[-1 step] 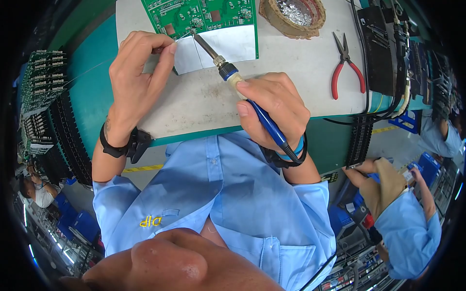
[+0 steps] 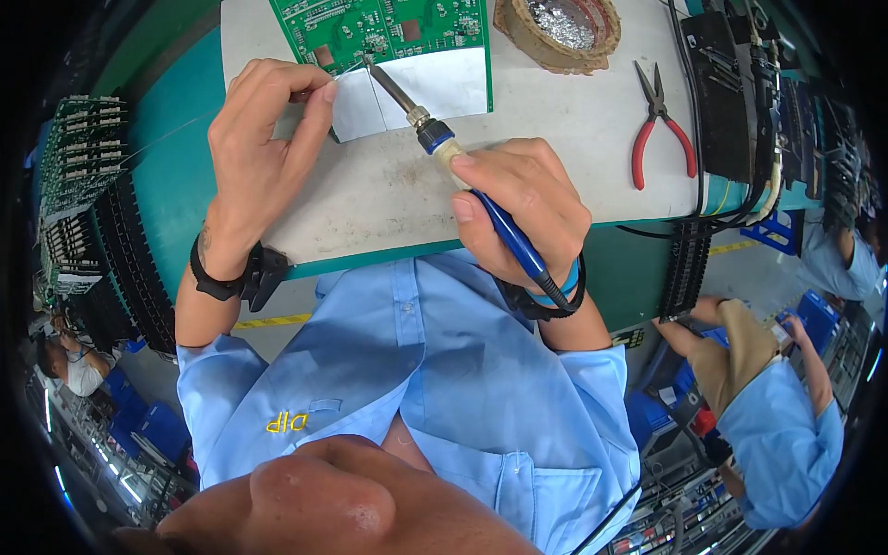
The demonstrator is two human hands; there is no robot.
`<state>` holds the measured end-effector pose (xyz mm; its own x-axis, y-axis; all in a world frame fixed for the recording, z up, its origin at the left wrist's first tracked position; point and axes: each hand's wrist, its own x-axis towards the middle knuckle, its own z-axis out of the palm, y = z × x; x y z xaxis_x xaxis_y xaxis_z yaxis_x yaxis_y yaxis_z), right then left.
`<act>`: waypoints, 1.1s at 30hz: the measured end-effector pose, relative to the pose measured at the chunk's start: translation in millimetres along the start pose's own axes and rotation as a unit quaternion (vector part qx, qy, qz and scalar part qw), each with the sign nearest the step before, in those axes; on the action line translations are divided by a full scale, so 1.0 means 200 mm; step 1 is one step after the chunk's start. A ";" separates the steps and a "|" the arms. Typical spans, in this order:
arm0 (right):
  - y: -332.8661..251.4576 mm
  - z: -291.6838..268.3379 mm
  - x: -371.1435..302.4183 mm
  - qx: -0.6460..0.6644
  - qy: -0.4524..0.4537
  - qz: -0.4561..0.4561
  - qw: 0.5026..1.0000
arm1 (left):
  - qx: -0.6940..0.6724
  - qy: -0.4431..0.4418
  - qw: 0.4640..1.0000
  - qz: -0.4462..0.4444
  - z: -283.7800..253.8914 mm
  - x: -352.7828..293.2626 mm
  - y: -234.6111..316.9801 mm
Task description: The person solders components onto a circuit board using a soldering iron and wire, then sets it aside to pick up a new one. They position the new circuit board on the workspace and solder its components with the soldering iron and wire.
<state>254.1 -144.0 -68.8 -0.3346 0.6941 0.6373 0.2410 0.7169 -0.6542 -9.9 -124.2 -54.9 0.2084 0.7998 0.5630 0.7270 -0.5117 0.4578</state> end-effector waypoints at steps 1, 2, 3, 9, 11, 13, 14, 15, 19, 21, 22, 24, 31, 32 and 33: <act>0.00 0.00 0.00 0.000 0.001 0.001 1.000 | -0.003 -0.001 1.000 -0.001 0.00 0.00 0.00; 0.00 0.00 0.00 0.001 0.002 0.000 1.000 | -0.005 -0.001 1.000 -0.003 0.00 0.00 0.00; 0.00 0.00 0.00 0.001 0.003 0.000 1.000 | -0.007 -0.001 1.000 -0.004 0.00 0.00 0.00; 0.01 0.00 -0.01 0.002 0.005 -0.002 1.000 | -0.003 -0.001 1.000 0.001 0.00 0.00 0.01; 0.01 0.00 -0.01 0.003 0.009 -0.002 1.000 | 0.005 -0.009 1.000 0.004 -0.01 0.01 0.02; 0.01 0.00 -0.02 0.003 0.008 -0.002 1.000 | 0.002 -0.005 1.000 0.005 0.00 0.00 0.01; 0.01 0.00 -0.02 0.002 0.008 -0.002 1.000 | -0.001 -0.001 1.000 0.008 0.01 0.00 0.00; 0.01 0.00 -0.02 0.002 0.007 -0.001 1.000 | -0.005 0.003 1.000 0.010 0.01 -0.01 -0.01; 0.00 0.00 -0.04 -0.008 0.002 0.013 1.000 | -0.011 0.012 1.000 0.022 0.02 -0.01 -0.02; 0.00 0.00 -0.03 -0.004 0.006 0.009 1.000 | -0.013 0.009 1.000 0.019 0.02 -0.01 -0.02; 0.01 0.00 -0.02 -0.001 0.011 0.005 1.000 | -0.015 0.007 1.000 0.016 0.01 -0.01 -0.01; 0.01 0.00 -0.02 0.002 0.016 0.001 1.000 | -0.017 0.004 1.000 0.014 0.01 -0.01 -0.01; 0.02 -0.05 -0.08 0.009 0.050 0.003 0.999 | -0.050 0.005 0.999 -0.020 0.00 -0.01 0.01; 0.03 -0.08 -0.09 0.007 0.050 0.003 0.999 | -0.051 0.005 0.999 -0.018 0.00 0.00 0.02; 0.04 -0.11 -0.10 -0.002 0.092 0.020 0.996 | -0.051 0.005 0.998 -0.027 0.00 0.00 0.03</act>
<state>282.6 -150.7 -78.7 -0.1525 0.7215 0.6754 0.2541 0.6890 -0.6787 -5.9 -127.2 -51.8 0.1641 0.8244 0.5417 0.6667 -0.4974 0.5551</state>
